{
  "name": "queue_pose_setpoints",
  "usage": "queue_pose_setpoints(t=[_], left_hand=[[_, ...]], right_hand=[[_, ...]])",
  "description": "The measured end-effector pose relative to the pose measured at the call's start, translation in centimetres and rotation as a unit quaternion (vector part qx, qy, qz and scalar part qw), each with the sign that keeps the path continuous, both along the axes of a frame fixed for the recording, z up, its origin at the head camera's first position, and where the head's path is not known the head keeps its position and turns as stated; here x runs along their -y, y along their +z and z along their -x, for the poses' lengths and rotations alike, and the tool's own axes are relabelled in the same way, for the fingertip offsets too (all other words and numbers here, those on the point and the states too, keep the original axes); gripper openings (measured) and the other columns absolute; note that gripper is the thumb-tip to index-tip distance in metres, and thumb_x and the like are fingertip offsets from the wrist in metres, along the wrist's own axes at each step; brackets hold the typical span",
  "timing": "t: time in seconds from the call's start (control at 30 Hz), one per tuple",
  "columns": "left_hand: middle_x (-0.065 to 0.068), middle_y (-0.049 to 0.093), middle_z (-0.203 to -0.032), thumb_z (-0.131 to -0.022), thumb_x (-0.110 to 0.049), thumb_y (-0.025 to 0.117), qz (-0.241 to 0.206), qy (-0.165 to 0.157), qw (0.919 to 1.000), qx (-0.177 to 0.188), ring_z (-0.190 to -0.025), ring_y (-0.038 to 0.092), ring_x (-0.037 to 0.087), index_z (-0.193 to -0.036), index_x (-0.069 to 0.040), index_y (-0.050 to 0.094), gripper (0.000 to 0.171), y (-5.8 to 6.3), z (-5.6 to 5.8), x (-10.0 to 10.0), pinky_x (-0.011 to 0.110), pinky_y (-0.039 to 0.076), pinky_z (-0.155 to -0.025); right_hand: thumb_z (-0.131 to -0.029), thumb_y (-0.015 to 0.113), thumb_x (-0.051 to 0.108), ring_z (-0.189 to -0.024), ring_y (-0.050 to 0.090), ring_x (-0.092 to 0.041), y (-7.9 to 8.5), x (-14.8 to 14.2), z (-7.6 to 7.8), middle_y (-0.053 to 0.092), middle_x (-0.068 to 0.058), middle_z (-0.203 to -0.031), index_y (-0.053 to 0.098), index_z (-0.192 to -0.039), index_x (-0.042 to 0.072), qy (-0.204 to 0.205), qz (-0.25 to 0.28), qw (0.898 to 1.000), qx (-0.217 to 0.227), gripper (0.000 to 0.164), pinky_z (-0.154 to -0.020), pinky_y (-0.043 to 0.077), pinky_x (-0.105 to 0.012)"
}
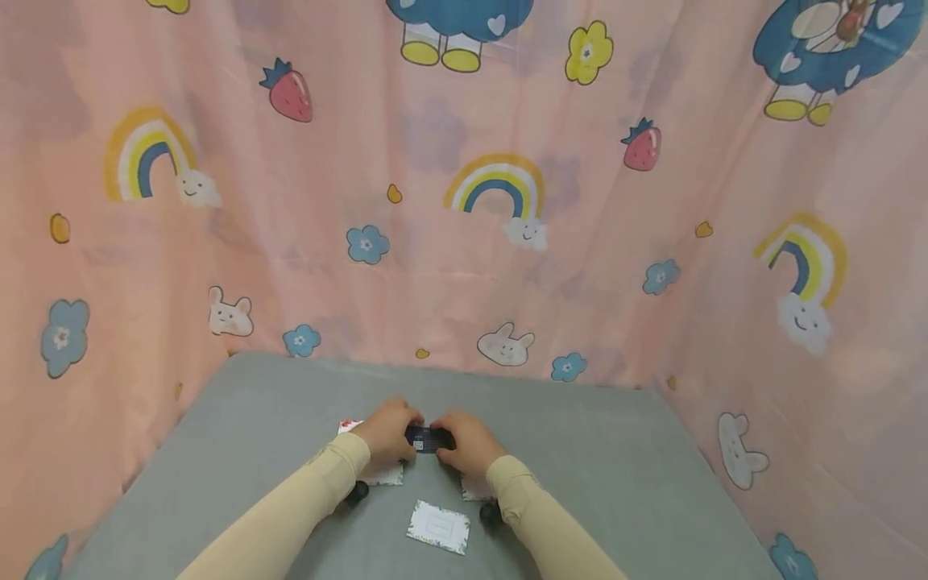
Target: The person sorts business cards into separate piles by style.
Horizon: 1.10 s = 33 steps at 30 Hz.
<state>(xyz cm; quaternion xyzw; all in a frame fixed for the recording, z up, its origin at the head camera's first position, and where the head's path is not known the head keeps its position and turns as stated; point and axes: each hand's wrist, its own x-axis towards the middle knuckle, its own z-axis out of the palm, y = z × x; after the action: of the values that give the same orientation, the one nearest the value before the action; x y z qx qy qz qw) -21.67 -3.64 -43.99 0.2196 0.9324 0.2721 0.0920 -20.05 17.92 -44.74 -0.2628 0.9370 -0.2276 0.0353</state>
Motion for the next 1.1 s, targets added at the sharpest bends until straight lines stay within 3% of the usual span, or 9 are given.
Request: queue_pose_setpoints(t=[0.13, 0.23, 0.47, 0.63, 0.77, 0.9, 1.1], left_hand=[[0.013, 0.066, -0.126, -0.083, -0.010, 0.089, -0.003, 0.001, 0.9997, 0.024, -0.109, 0.062, 0.025, -0.134, -0.004, 0.072, 0.054, -0.6, -0.3, -0.7, 0.046, 0.057, -0.101], [0.014, 0.066, -0.129, -0.084, -0.010, 0.088, -0.006, -0.001, 0.9995, 0.030, -0.112, 0.063, 0.025, -0.136, -0.004, 0.071, 0.056, -0.3, -0.1, -1.0, 0.047, 0.057, -0.104], [0.014, 0.064, -0.131, -0.086, -0.015, 0.089, 0.020, -0.017, 0.9996, 0.004, -0.116, 0.063, 0.026, -0.143, -0.006, 0.067, 0.061, 0.0, 0.9, -0.2, 0.046, 0.057, -0.105], [0.017, 0.061, -0.144, -0.091, -0.018, 0.085, 0.013, -0.035, 0.9993, 0.005, -0.130, 0.063, 0.033, -0.149, -0.006, 0.062, 0.064, 1.8, -0.4, 1.7, 0.052, 0.057, -0.108], [0.016, 0.065, -0.141, -0.091, -0.016, 0.085, 0.019, -0.039, 0.9990, 0.015, -0.128, 0.065, 0.034, -0.148, -0.004, 0.062, 0.063, 2.8, -1.7, 4.2, 0.053, 0.058, -0.105], [0.014, 0.070, -0.127, -0.085, -0.015, 0.090, 0.042, -0.037, 0.9981, 0.025, -0.115, 0.067, 0.030, -0.140, -0.001, 0.067, 0.062, 3.0, -3.1, 6.3, 0.050, 0.059, -0.099], [0.008, 0.071, -0.110, -0.078, -0.018, 0.096, 0.055, -0.033, 0.9977, 0.021, -0.099, 0.064, 0.021, -0.126, -0.001, 0.074, 0.056, 2.6, -4.1, 7.9, 0.045, 0.058, -0.093]], right_hand=[[-0.099, 0.077, 0.014, -0.131, 0.066, -0.031, -0.4, -0.6, -0.6, 0.071, -0.013, -0.137, 0.069, -0.139, 0.005, -0.014, 0.011, 0.999, 0.027, 0.041, -0.114, 0.053, -0.052], [-0.100, 0.076, 0.014, -0.135, 0.064, -0.034, -0.1, -0.8, -0.5, 0.069, -0.015, -0.141, 0.067, -0.141, 0.005, -0.024, 0.013, 0.999, 0.036, 0.043, -0.116, 0.051, -0.053], [-0.101, 0.075, 0.016, -0.135, 0.064, -0.034, 1.0, -0.3, -0.1, 0.069, -0.015, -0.142, 0.066, -0.143, 0.006, -0.014, 0.001, 1.000, 0.027, 0.044, -0.116, 0.052, -0.052], [-0.101, 0.077, 0.022, -0.140, 0.062, -0.031, 2.0, 1.5, -0.5, 0.067, -0.010, -0.149, 0.064, -0.148, 0.011, 0.001, -0.027, 1.000, -0.014, 0.050, -0.119, 0.051, -0.049], [-0.100, 0.077, 0.026, -0.140, 0.063, -0.028, 2.5, 4.2, -1.3, 0.069, -0.007, -0.147, 0.065, -0.147, 0.011, 0.052, -0.052, 0.996, -0.048, 0.051, -0.119, 0.051, -0.044], [-0.100, 0.077, 0.026, -0.134, 0.063, -0.022, 2.3, 6.5, -2.3, 0.071, -0.004, -0.140, 0.068, -0.143, 0.013, 0.089, -0.068, 0.993, -0.046, 0.045, -0.112, 0.054, -0.035], [-0.098, 0.081, 0.031, -0.127, 0.065, -0.015, 1.5, 8.1, -2.8, 0.073, -0.001, -0.136, 0.071, -0.140, 0.015, 0.088, -0.111, 0.989, -0.051, 0.046, -0.107, 0.055, -0.028]])
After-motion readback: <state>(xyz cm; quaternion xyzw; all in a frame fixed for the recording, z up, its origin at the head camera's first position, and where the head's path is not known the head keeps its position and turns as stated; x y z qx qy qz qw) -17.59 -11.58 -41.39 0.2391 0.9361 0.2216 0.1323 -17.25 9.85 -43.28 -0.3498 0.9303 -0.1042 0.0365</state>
